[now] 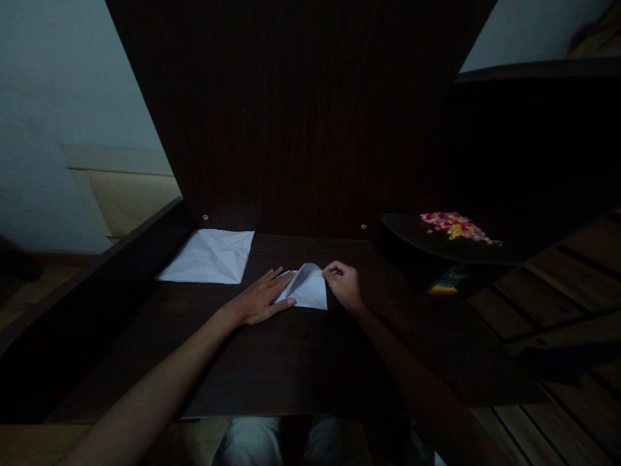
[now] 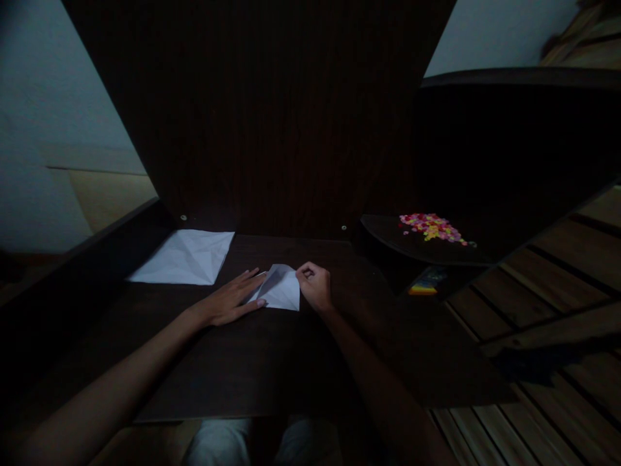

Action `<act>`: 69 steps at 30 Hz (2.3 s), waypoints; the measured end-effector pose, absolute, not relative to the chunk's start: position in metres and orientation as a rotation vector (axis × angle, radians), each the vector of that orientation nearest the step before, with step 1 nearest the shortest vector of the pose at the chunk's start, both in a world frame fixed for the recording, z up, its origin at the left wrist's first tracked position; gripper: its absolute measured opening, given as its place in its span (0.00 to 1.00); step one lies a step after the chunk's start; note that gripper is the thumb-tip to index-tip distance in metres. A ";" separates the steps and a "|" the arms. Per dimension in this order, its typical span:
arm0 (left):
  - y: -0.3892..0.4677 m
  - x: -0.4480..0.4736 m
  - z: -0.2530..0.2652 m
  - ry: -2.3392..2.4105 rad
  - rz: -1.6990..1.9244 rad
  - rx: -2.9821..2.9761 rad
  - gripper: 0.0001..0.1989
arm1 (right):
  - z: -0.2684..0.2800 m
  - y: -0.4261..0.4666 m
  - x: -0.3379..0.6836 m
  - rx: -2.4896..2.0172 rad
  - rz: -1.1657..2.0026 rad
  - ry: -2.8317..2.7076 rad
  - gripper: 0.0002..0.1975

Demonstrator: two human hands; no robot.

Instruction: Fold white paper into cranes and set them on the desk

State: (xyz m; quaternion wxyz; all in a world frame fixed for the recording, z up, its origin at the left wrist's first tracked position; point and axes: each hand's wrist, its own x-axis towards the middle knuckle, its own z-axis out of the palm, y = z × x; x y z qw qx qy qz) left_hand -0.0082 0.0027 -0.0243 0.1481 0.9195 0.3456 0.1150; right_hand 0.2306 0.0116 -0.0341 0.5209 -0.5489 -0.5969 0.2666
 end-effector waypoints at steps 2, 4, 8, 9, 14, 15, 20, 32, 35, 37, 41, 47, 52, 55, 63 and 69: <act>0.002 -0.008 -0.024 0.994 0.328 2.640 0.31 | -0.031 0.009 0.231 -1.331 0.436 -1.524 0.06; 0.003 -0.009 -0.024 0.983 0.318 2.641 0.32 | -0.030 0.007 0.230 -1.306 0.353 -1.632 0.12; 0.004 -0.011 -0.025 0.940 0.342 2.667 0.32 | -0.032 0.006 0.227 -1.251 0.360 -1.849 0.17; 0.004 -0.011 -0.026 0.923 0.347 2.677 0.32 | -0.033 0.006 0.226 -1.242 0.355 -1.884 0.16; 0.005 -0.010 -0.026 0.895 0.342 2.697 0.33 | -0.035 0.005 0.223 -1.218 0.338 -1.985 0.11; 0.005 -0.010 -0.026 0.903 0.335 2.691 0.33 | -0.034 0.005 0.223 -1.221 0.335 -1.996 0.11; 0.003 -0.008 -0.022 0.950 0.281 2.655 0.33 | -0.034 0.005 0.224 -1.260 0.277 -2.042 0.10; 0.004 -0.008 -0.022 1.001 0.244 2.655 0.32 | -0.033 0.007 0.230 -1.264 0.247 -2.063 0.15; 0.002 -0.007 -0.018 1.016 0.205 2.649 0.32 | -0.033 0.009 0.232 -1.284 0.280 -2.019 0.17; 0.002 -0.006 -0.015 1.013 0.184 2.651 0.32 | -0.034 0.010 0.233 -1.301 0.304 -1.986 0.16; 0.002 -0.006 -0.014 1.022 0.158 2.661 0.31 | -0.036 0.011 0.235 -1.311 0.318 -1.957 0.15; 0.005 -0.007 -0.023 1.013 0.204 2.693 0.33 | -0.037 0.013 0.236 -1.334 0.320 -1.934 0.16; 0.005 -0.006 -0.024 1.027 0.223 2.707 0.33 | -0.037 0.014 0.238 -1.374 0.370 -1.888 0.17; 0.004 -0.005 -0.022 1.029 0.232 2.715 0.32 | -0.038 0.016 0.239 -1.423 0.389 -1.843 0.18; 0.005 -0.004 -0.026 1.087 0.379 2.767 0.27 | -0.039 0.022 0.245 -1.350 0.431 -1.641 0.15; 0.004 -0.003 -0.025 1.132 0.397 2.843 0.28 | -0.030 0.012 0.240 -1.166 0.513 -1.852 0.10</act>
